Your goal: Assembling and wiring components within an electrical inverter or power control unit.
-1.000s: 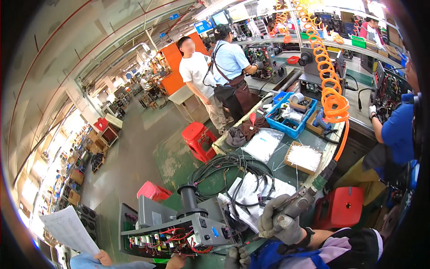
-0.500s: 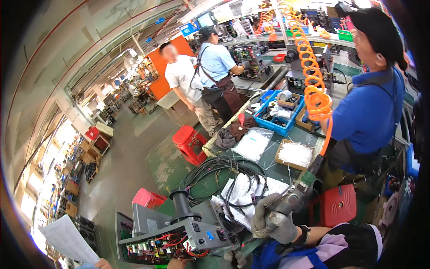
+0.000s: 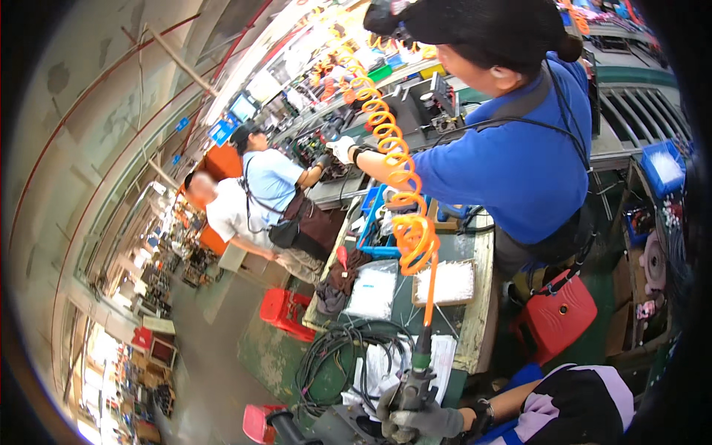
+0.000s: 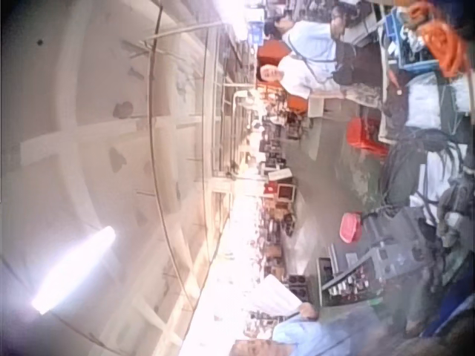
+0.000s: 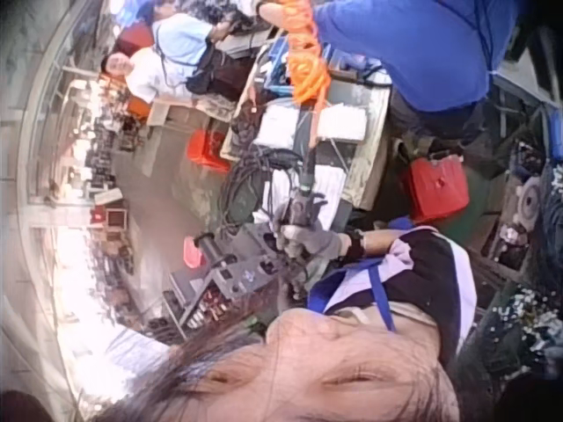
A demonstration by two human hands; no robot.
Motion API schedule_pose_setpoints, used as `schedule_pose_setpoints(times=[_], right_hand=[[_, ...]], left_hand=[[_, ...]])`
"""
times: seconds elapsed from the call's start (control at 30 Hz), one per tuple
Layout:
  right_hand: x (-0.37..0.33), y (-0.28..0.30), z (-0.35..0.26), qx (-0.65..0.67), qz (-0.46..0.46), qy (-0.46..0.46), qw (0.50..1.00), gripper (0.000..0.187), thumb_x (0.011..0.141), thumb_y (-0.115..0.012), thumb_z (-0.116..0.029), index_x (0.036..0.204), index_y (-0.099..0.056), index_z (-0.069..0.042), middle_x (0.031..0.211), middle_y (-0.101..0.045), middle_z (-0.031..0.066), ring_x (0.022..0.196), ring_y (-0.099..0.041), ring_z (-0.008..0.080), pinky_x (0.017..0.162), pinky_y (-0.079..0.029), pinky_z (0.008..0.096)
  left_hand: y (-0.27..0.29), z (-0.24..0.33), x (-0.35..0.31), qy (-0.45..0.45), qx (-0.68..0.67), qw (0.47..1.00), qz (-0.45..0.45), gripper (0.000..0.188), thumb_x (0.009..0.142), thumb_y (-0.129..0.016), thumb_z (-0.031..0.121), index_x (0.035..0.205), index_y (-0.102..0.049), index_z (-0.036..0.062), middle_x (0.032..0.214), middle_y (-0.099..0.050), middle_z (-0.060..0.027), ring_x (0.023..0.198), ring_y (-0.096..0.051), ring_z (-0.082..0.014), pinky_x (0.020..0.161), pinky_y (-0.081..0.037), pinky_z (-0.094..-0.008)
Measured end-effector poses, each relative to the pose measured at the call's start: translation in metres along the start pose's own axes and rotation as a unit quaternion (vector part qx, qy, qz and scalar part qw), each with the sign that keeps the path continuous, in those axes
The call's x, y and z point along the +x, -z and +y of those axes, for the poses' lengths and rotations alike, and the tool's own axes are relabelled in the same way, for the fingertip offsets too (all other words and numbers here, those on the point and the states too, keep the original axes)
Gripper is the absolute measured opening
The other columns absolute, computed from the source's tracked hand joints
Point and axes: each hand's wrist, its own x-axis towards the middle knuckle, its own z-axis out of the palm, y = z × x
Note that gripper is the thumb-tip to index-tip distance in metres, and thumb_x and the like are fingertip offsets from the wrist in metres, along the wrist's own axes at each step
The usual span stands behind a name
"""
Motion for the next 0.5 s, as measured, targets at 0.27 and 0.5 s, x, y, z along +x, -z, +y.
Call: schedule_pose_setpoints(times=[0.27, 0.5], right_hand=[[0.000, 0.030, -0.022, -0.043, 0.099, 0.011, 0.994, 0.023, 0.087, -0.062, -0.011, 0.108, -0.054, -0.005, 0.080, -0.061, 0.0082, 0.063, -0.057, 0.0122, 0.051, -0.045, 0.0251], [0.009, 0.040, -0.026, -0.016, 0.119, 0.003, 0.993, 0.027, 0.088, -0.060, -0.009, 0.114, -0.052, -0.004, 0.089, -0.062, 0.0103, 0.073, -0.061, 0.0146, 0.056, -0.048, 0.0264]], left_hand=[[0.006, -0.034, 0.055, 0.091, -0.055, 0.994, 0.002, 0.023, 0.094, -0.059, 0.035, 0.098, -0.056, 0.0127, 0.075, -0.057, -0.0011, 0.054, -0.044, -0.0077, 0.045, -0.035, -0.0194], [0.013, -0.033, 0.057, 0.173, -0.126, 0.977, 0.022, 0.023, 0.094, -0.059, 0.035, 0.098, -0.056, 0.0127, 0.073, -0.056, -0.0013, 0.051, -0.043, -0.0082, 0.044, -0.036, -0.0200]])
